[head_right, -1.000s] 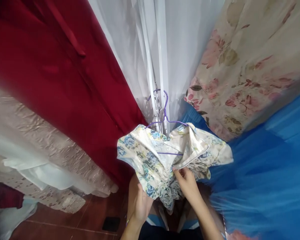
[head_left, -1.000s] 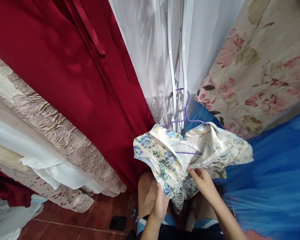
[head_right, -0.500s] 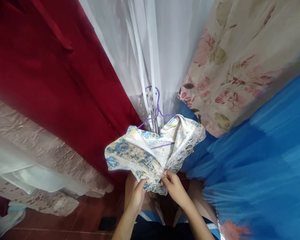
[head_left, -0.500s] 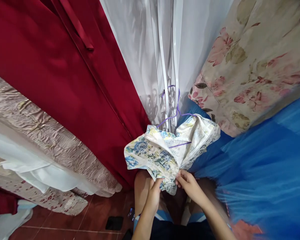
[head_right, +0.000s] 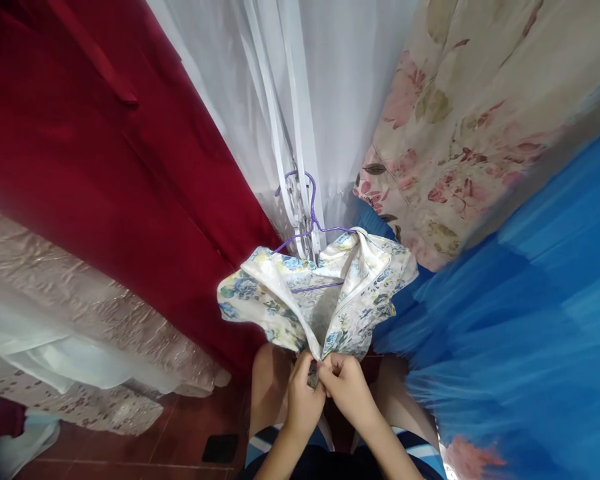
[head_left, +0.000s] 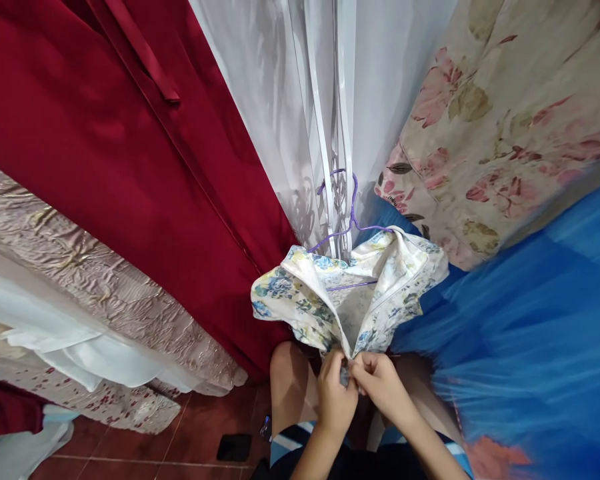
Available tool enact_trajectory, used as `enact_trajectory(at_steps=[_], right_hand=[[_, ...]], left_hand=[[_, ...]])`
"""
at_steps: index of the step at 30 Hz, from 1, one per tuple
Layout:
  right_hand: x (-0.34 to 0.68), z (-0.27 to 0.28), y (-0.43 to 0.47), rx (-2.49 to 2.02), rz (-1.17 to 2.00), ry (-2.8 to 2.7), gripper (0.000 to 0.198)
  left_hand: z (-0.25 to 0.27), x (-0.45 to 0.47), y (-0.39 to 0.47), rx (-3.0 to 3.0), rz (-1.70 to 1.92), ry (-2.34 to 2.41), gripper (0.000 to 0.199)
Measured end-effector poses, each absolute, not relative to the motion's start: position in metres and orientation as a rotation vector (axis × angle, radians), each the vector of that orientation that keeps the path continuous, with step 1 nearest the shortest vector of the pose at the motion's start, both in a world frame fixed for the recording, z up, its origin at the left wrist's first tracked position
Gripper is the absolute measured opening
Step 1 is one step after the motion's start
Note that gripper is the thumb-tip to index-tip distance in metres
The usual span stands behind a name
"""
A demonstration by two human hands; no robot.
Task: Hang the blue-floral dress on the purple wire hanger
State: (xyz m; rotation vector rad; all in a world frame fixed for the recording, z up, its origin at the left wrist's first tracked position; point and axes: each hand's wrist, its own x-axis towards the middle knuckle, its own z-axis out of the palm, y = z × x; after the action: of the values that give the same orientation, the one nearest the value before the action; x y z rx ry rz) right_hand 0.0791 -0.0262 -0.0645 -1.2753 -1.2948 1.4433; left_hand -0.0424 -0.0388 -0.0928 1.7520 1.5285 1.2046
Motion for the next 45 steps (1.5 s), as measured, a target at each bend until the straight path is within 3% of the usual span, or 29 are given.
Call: enact_trajectory(at_steps=[6, 10, 17, 22, 26, 28, 29, 31, 32, 34, 40, 45], right_hand=[[0.086, -0.017, 0.005, -1.191, 1.549, -1.181, 0.033], [0.1, 0.041, 0.045, -1.077, 1.474, -1.135, 0.032], [0.088, 0.125, 0.074, -0.867, 1.332, -1.184, 0.026], [0.086, 0.123, 0.074, -0.86, 1.295, -1.15, 0.023], [0.091, 0.109, 0.067, -0.889, 1.304, -1.176, 0.023], [0.093, 0.104, 0.064, -0.897, 1.286, -1.195, 0.025], [0.093, 0.103, 0.063, -0.896, 1.278, -1.196, 0.026], [0.094, 0.103, 0.062, -0.888, 1.265, -1.207, 0.026], [0.094, 0.103, 0.062, -0.886, 1.253, -1.218, 0.026], [0.092, 0.103, 0.061, -0.891, 1.206, -1.234, 0.027], [0.08, 0.093, 0.056, -0.87, 1.028, -1.219, 0.031], [0.079, 0.081, 0.059, -0.927, 1.083, -1.251, 0.028]], left_hand=[[-0.094, -0.045, -0.025, 1.671, 0.991, 1.478, 0.023], [-0.086, -0.06, -0.024, 1.776, 0.807, 1.557, 0.035], [-0.069, -0.053, -0.024, 1.776, 0.681, 1.613, 0.035], [-0.049, -0.054, -0.01, 1.809, 0.606, 1.559, 0.04], [0.016, -0.07, 0.013, 1.899, 0.644, 1.451, 0.03], [0.057, -0.074, 0.025, 1.916, 0.974, 1.351, 0.023], [0.075, -0.074, 0.031, 1.877, 1.188, 1.289, 0.031], [0.103, -0.071, 0.042, 1.91, 1.344, 1.231, 0.042], [0.112, -0.068, 0.047, 1.97, 1.336, 1.237, 0.036], [0.121, -0.062, 0.056, 2.12, 1.232, 1.269, 0.021], [0.12, -0.052, 0.062, 2.102, 1.475, 1.214, 0.022], [0.116, -0.053, 0.068, 2.021, 1.626, 1.258, 0.021]])
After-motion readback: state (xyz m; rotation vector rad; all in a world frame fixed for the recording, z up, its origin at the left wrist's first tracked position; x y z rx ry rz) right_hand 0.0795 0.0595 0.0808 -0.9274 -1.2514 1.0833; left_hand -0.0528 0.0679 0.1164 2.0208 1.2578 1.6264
